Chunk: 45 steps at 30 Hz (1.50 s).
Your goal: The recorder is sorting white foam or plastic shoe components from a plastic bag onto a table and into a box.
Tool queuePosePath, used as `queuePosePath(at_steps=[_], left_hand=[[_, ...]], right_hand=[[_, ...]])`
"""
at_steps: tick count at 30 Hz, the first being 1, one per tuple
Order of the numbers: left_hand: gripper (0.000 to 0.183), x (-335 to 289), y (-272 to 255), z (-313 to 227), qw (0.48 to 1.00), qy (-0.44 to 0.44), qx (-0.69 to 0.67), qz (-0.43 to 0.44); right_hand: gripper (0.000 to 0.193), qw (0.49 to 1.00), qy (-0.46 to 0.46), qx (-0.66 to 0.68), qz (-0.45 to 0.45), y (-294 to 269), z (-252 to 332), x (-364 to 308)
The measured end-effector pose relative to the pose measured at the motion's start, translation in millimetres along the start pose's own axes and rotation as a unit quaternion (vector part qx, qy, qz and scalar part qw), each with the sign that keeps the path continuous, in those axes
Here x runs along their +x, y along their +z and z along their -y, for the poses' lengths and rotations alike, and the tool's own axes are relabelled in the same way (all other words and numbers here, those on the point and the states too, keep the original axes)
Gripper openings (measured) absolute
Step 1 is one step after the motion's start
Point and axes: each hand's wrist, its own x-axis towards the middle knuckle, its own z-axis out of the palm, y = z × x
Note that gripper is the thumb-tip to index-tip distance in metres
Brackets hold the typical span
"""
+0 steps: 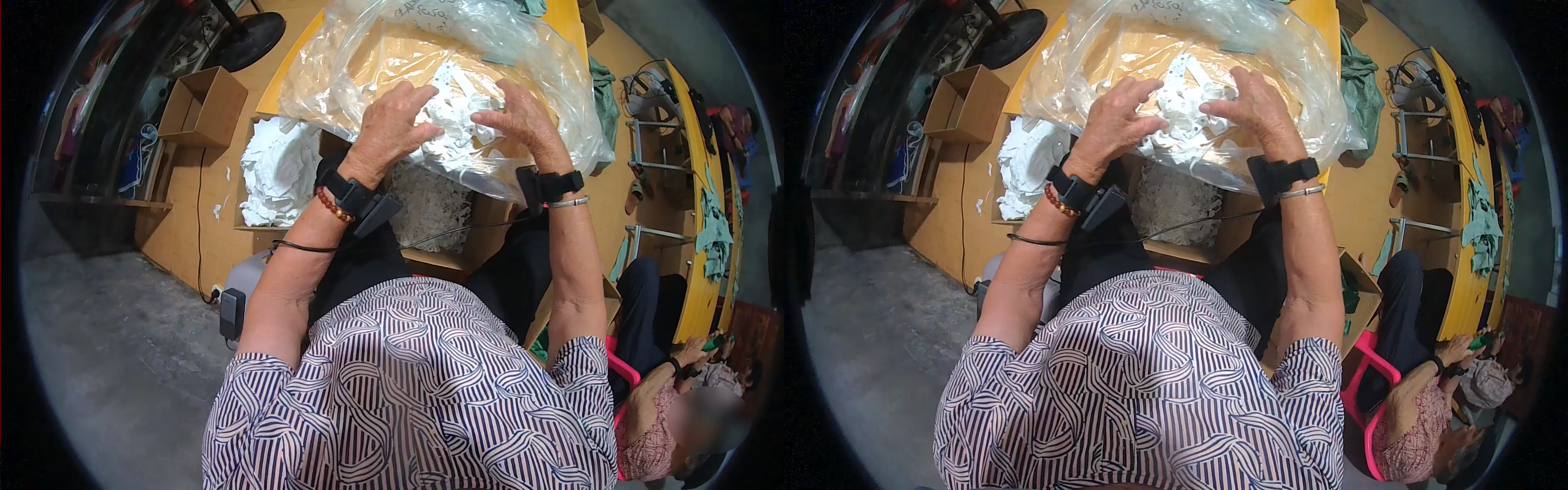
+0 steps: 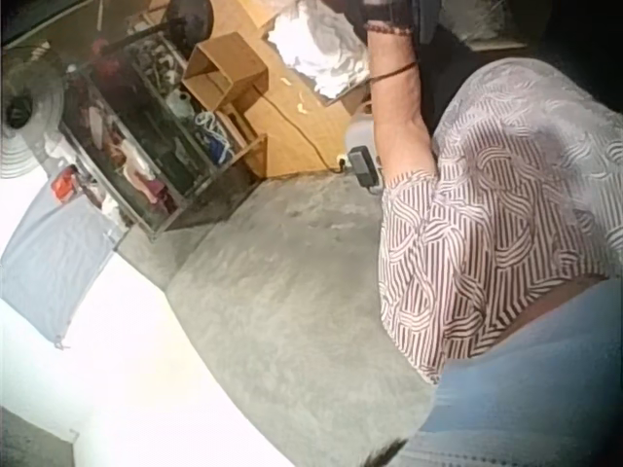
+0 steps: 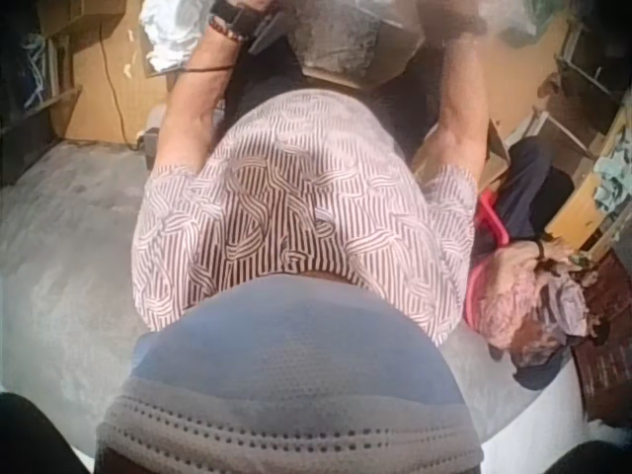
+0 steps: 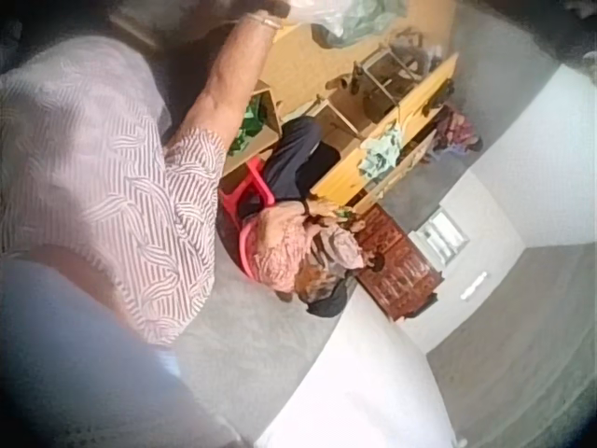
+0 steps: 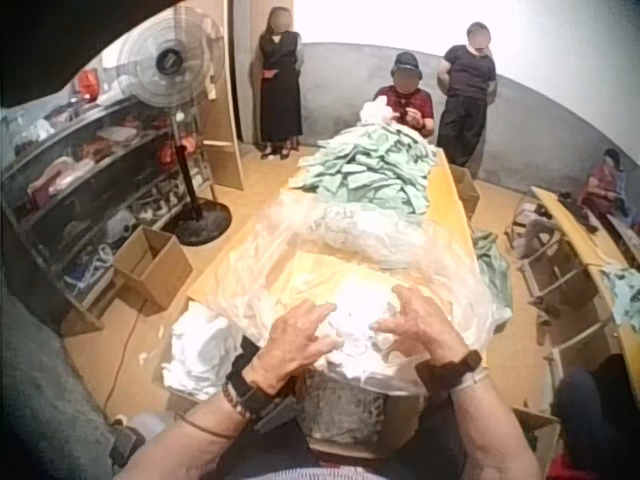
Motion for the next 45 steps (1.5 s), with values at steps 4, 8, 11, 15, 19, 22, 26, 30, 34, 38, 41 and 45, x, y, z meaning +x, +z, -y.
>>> queuePosePath(at_steps=[4, 8, 11, 15, 19, 22, 26, 30, 34, 38, 41, 45], left_hand=[[0.022, -6, -2, 21, 0.998, 0.002, 0.038, 0.043], [0.012, -11, 16, 28, 0.995, -0.041, 0.063, 0.068], [0.012, -8, 18, 35, 0.994, -0.001, 0.092, 0.059], [0.016, -7, 6, 35, 0.998, -0.016, -0.055, 0.040], [0.020, -17, -8, 42, 0.998, 0.039, 0.038, -0.043], [0.019, -23, -9, 53, 0.994, 0.087, 0.071, 0.006], [0.019, -33, -8, 46, 0.993, 0.081, 0.080, 0.023], [0.015, -41, -1, 42, 0.992, 0.085, 0.091, -0.022], [0.009, -38, 5, 33, 0.993, 0.073, 0.082, -0.051], [0.014, -41, 12, 17, 0.987, 0.109, 0.112, -0.026], [0.016, -39, 4, 16, 0.991, 0.120, 0.046, -0.049], [0.022, -14, -16, 31, 0.988, 0.090, 0.074, -0.103]], right_hand=[[0.092, 0.988, 0.074, -0.039, 0.130, 0, 25, 5], [0.071, 0.986, -0.040, -0.103, 0.122, 27, 47, 1], [0.037, 0.977, -0.076, -0.185, 0.074, 44, 67, -5], [0.011, 0.975, -0.103, -0.198, 0.014, 57, 58, -10], [0.015, 0.981, -0.165, -0.101, -0.021, 53, 46, -12], [0.018, 0.983, -0.169, -0.053, -0.052, 44, 60, -32], [0.018, 0.972, -0.206, -0.111, 0.005, 54, 81, -82], [0.027, 0.960, -0.190, -0.179, 0.102, 95, 60, -116], [0.036, 0.965, -0.099, -0.189, 0.156, 154, -3, -135], [0.050, 0.950, -0.069, -0.252, 0.174, 144, 6, -134], [0.039, 0.960, -0.081, -0.146, 0.226, 101, 55, -121], [0.015, 0.991, -0.129, -0.022, 0.042, 20, 95, -110]])
